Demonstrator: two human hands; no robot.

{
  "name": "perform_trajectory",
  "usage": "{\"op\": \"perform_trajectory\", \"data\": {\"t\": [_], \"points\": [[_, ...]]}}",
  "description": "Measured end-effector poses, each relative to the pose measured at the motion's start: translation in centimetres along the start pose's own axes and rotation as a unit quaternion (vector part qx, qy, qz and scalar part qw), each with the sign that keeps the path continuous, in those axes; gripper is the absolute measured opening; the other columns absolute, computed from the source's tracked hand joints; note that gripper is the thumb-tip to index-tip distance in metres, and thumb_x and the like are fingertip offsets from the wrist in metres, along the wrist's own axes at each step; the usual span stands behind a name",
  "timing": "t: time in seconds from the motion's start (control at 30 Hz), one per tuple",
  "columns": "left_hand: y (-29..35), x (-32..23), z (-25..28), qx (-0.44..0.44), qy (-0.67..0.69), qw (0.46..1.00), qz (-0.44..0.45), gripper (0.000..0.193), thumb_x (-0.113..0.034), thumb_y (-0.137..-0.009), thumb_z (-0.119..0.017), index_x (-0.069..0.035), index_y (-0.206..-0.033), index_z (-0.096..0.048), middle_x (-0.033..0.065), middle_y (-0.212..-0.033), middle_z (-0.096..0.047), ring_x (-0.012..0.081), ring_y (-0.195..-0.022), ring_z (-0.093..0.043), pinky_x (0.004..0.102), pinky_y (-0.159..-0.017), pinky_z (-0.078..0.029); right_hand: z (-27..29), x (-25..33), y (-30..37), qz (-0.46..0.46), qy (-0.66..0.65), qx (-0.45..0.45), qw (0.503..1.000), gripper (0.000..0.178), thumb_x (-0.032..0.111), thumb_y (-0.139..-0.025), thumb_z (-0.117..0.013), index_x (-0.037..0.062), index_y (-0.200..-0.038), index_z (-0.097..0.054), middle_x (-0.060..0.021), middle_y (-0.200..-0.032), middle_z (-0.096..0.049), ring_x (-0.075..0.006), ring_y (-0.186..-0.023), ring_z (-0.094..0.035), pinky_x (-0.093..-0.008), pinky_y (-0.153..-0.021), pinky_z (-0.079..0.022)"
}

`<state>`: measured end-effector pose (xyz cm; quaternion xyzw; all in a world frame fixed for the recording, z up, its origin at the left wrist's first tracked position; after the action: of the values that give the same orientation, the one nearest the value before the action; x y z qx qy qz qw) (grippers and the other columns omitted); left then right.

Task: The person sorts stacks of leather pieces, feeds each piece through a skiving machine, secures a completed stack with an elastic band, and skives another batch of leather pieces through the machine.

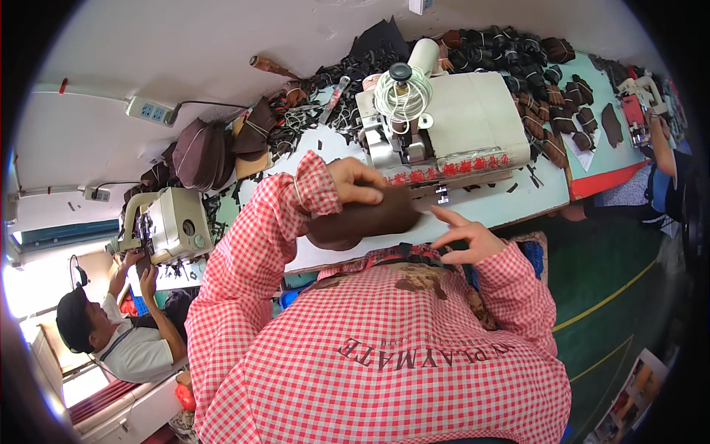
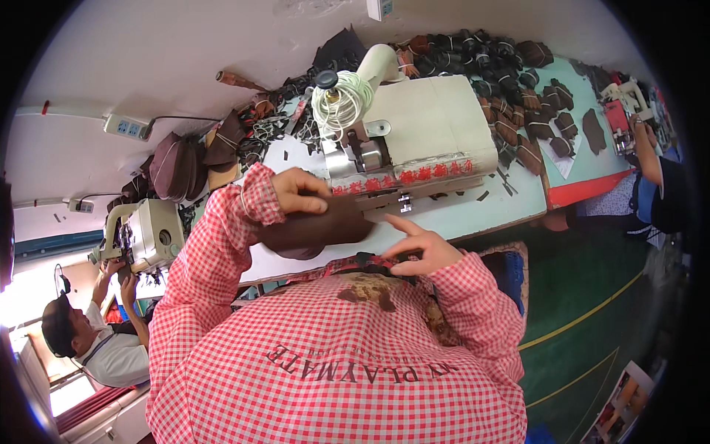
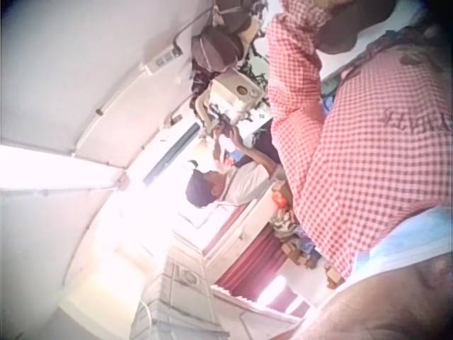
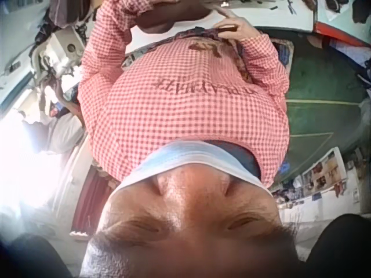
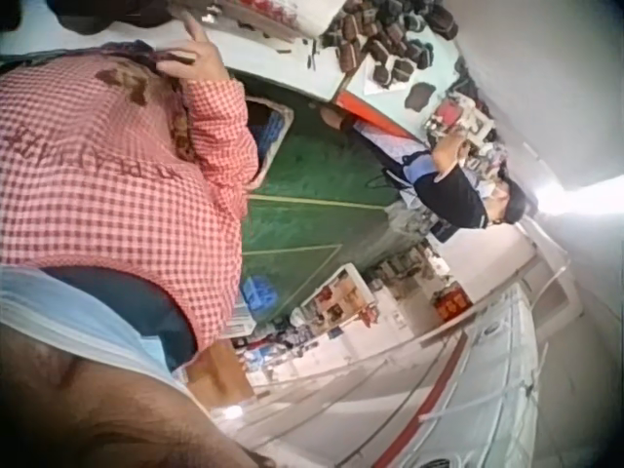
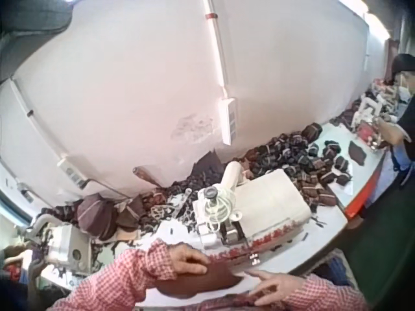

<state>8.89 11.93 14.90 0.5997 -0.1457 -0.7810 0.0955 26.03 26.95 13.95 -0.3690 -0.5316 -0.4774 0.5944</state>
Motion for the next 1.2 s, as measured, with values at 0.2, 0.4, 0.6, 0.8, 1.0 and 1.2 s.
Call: {"op": "perform_trajectory", "data": {"t": [0.2, 0.4, 0.6, 0.8, 1.0, 1.2], "points": [[-3.3, 5.7, 1.3, -0.169, 0.167, 0.969, 0.072, 0.019, -0.016, -0.085, -0.055, 0.001, -0.092, -0.058, 0.0011, -0.074, -0.059, 0.0072, -0.07, -0.053, 0.0224, -0.064, -0.043, -0.6, -2.6, -2.9, -0.149, -0.199, -0.119, 0.961, 0.03, -0.001, -0.074, -0.061, -0.0022, -0.104, -0.059, -0.0095, -0.098, -0.061, -0.0138, -0.088, -0.058, -0.0243, -0.075, -0.047], [-4.4, 6.9, 3.3, -0.156, -0.13, 0.963, 0.176, 0.028, -0.024, -0.085, -0.052, -0.001, -0.098, -0.062, 0.0124, -0.081, -0.064, 0.0209, -0.075, -0.06, 0.0339, -0.071, -0.046, -2.9, -2.9, -5.1, -0.085, -0.083, -0.165, 0.979, 0.038, -0.003, -0.075, -0.054, -0.0024, -0.113, -0.052, -0.0134, -0.105, -0.058, -0.0184, -0.091, -0.059, -0.0271, -0.08, -0.048], [-5.2, 6.5, 4.7, -0.095, -0.137, 0.957, 0.239, 0.034, -0.028, -0.082, -0.053, -0.002, -0.103, -0.062, 0.0132, -0.089, -0.065, 0.0233, -0.083, -0.061, 0.0345, -0.077, -0.046, -3.1, -1.2, -6.3, -0.103, -0.134, -0.126, 0.978, 0.043, -0.004, -0.078, -0.052, -0.0016, -0.12, -0.047, -0.011, -0.108, -0.055, -0.0138, -0.093, -0.056, -0.0246, -0.08, -0.048], [-6.0, 1.3, 4.8, -0.078, -0.178, 0.977, 0.09, 0.033, -0.027, -0.081, -0.054, -0.001, -0.1, -0.062, 0.0156, -0.092, -0.064, 0.0239, -0.089, -0.06, 0.0331, -0.079, -0.045, -2.5, -0.3, -5.8, -0.159, -0.221, -0.117, 0.955, 0.044, 0.0, -0.078, -0.056, -0.0013, -0.12, -0.047, -0.0131, -0.111, -0.055, -0.017, -0.097, -0.057, -0.0269, -0.083, -0.047], [-5.3, 2.4, 4.5, -0.231, -0.17, 0.947, 0.142, 0.03, -0.023, -0.087, -0.045, -0.002, -0.107, -0.053, 0.0186, -0.097, -0.061, 0.0294, -0.093, -0.058, 0.0379, -0.08, -0.045, 8.3, 1.1, -0.7, -0.127, 0.16, -0.362, 0.91, 0.067, 0.005, -0.073, -0.056, 0.002, -0.134, -0.029, -0.0176, -0.078, -0.057, -0.03, -0.07, -0.058, -0.0348, -0.066, -0.046], [3.0, 9.2, 5.0, -0.04, -0.422, 0.799, 0.427, 0.028, -0.023, -0.086, -0.046, -0.006, -0.107, -0.051, 0.0192, -0.098, -0.06, 0.0362, -0.089, -0.058, 0.0444, -0.076, -0.047, 15.1, 9.2, 0.1, 0.119, 0.499, -0.498, 0.699, 0.03, 0.0, -0.074, -0.053, 0.0086, -0.102, -0.062, -0.0107, -0.088, -0.063, -0.0262, -0.077, -0.06, -0.0364, -0.068, -0.048]]}}
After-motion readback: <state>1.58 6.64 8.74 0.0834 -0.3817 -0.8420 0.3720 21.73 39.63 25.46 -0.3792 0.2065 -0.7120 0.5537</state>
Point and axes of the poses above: each hand's wrist, its own y-axis away from the middle knuckle, its own z-axis out of the back of the hand, x = y × z, the point moved 6 cm from there along -y, towards the middle knuckle
